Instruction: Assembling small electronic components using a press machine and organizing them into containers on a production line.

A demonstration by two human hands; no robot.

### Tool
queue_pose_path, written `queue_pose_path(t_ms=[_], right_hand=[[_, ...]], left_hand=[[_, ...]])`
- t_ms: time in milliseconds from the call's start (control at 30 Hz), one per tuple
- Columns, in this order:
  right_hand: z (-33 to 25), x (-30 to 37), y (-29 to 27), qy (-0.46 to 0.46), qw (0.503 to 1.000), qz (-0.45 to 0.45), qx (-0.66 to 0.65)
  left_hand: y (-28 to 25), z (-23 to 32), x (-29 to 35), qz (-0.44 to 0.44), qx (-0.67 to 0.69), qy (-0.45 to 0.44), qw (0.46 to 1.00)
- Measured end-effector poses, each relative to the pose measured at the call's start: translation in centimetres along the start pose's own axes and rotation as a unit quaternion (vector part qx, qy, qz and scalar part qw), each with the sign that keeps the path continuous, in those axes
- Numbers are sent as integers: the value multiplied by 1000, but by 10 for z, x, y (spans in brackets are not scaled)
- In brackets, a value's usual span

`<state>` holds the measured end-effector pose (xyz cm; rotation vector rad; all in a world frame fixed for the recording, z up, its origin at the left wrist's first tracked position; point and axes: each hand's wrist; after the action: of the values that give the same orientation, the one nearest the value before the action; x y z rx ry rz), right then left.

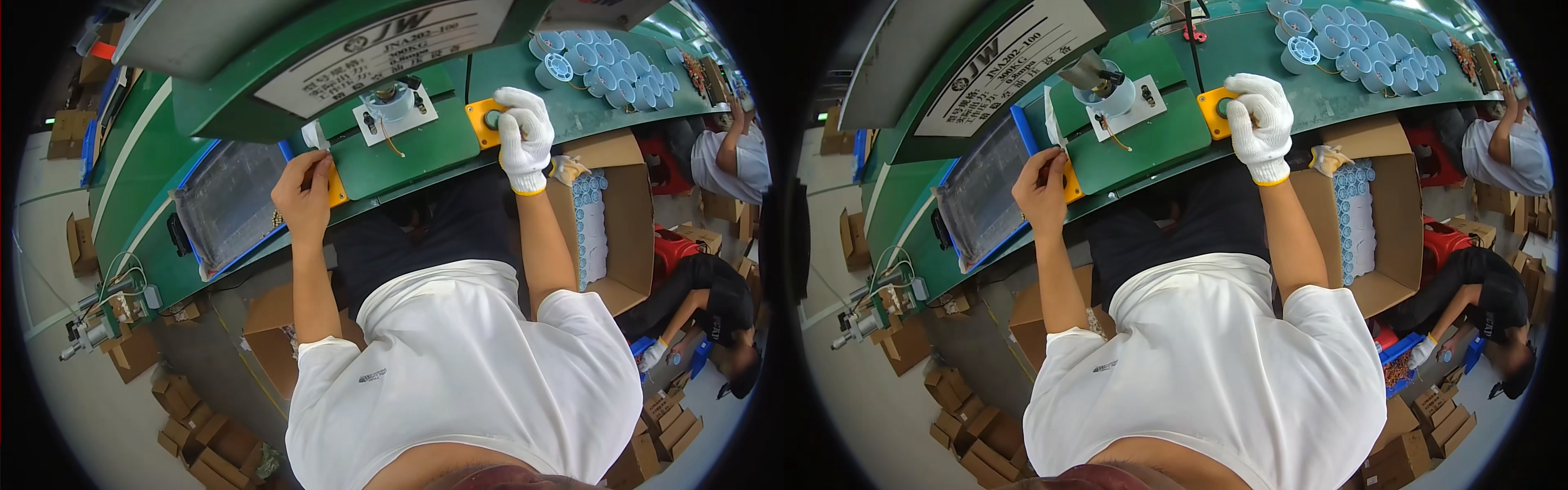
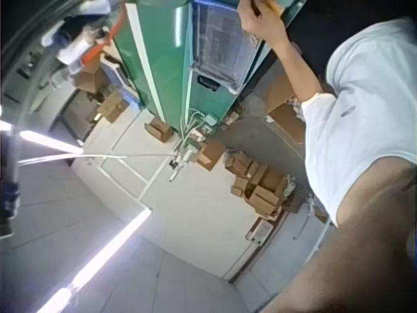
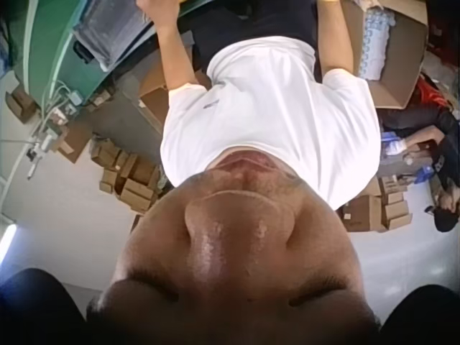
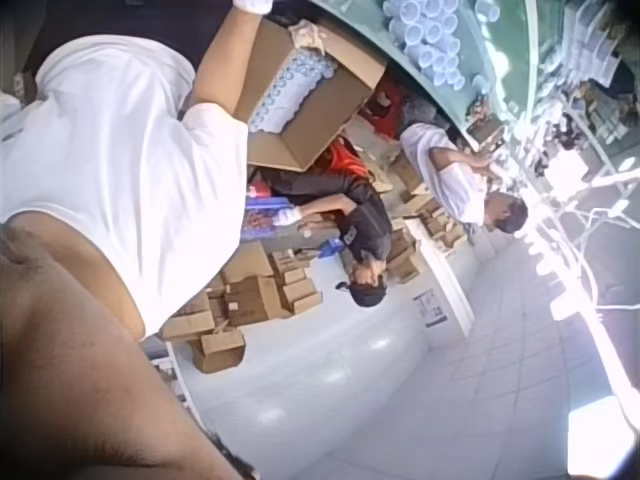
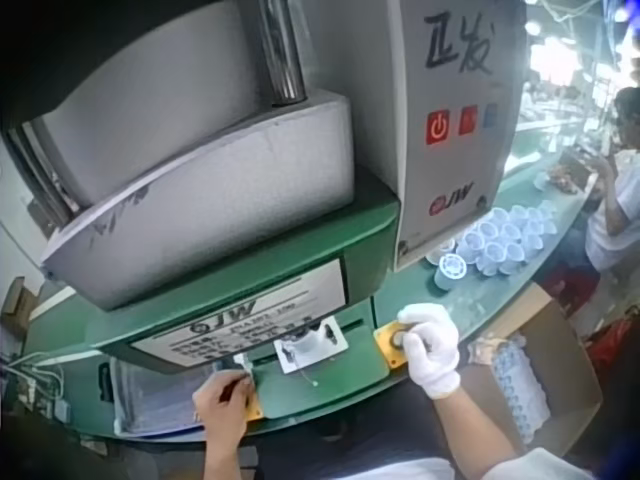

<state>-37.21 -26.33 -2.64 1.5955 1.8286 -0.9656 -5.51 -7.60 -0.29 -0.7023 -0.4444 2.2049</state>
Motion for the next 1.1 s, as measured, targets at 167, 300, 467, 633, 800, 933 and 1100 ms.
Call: queue_pose_path(t_ms=[167, 300, 467, 633, 800, 933, 1100], right_hand=[[-3, -5, 2, -4, 1000, -10, 7], [0, -3, 1, -18, 999, -25, 20], [-2, -5, 1, -17, 999, -20, 22], [-4, -9, 2, -15, 1000, -23, 13], [-3, -7, 1, -9, 1000, -18, 13], [-5, -8, 1, -7, 1000, -22, 8], [-6, -6, 0, -17, 1000, -16, 5]], left_hand=[[0, -5, 0, -1, -3, 8, 1000], [-1, -3, 3, 4, 16, -4, 1000], [-3, 6, 2, -21, 14, -10, 1000], [-14, 10, -31, -11, -17, 109, 994], [0, 109, -83, -35, -79, 242, 966], [3, 145, -104, -177, -260, 166, 935], [7, 139, -108, -215, -243, 188, 927]])
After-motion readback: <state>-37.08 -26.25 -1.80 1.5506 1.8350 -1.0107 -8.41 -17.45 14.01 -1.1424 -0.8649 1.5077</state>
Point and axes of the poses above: each hand's wrist, its own x-axis away from the middle knuckle, its own y-axis out of the palm, z = x × y, and after that the axes turned 8 degrees about -x, right-handed
